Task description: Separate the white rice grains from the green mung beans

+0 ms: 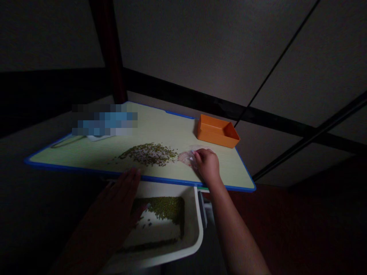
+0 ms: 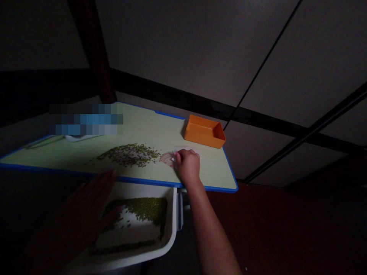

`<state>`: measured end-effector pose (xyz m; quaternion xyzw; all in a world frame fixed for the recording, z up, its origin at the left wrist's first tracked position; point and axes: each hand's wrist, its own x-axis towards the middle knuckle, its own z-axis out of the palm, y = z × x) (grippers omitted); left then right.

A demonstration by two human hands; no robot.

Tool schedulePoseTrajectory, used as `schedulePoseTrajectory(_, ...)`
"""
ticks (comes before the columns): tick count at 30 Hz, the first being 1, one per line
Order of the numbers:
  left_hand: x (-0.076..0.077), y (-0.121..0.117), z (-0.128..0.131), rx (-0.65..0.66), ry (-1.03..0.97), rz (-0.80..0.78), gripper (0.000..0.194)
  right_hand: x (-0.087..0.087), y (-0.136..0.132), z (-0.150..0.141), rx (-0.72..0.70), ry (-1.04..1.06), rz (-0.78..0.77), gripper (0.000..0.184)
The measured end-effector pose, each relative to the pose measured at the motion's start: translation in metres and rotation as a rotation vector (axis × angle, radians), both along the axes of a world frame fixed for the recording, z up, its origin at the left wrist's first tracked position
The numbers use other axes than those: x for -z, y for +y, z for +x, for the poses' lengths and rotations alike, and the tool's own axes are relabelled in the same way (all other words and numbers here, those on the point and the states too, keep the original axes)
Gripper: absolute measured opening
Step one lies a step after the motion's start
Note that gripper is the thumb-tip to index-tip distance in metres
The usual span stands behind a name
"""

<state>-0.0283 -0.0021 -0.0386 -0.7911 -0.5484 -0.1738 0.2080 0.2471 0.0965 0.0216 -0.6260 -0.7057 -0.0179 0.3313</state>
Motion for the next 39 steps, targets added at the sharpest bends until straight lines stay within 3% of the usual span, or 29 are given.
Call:
schedulePoseTrajectory(7,-0.001,0.000,0.000,0.032,0.005,0.032,0.077,-0.001,-0.002,-0.001,-0.130,0.123,0.005,0.018)
schedulePoseTrajectory(17,-0.001,0.000,-0.001,0.029,0.011,0.036,0.078,0.004,-0.006,0.008,-0.206,0.338,-0.006,0.023)
schedulePoseTrajectory(21,0.000,0.000,-0.001,0.020,0.021,0.030,0.077,0.005,-0.004,0.009,-0.155,0.332,-0.018,0.026)
schedulePoseTrajectory(39,0.000,0.000,-0.002,0.025,-0.003,0.010,0.078,0.000,-0.007,0.001,-0.262,0.271,-0.022,0.018)
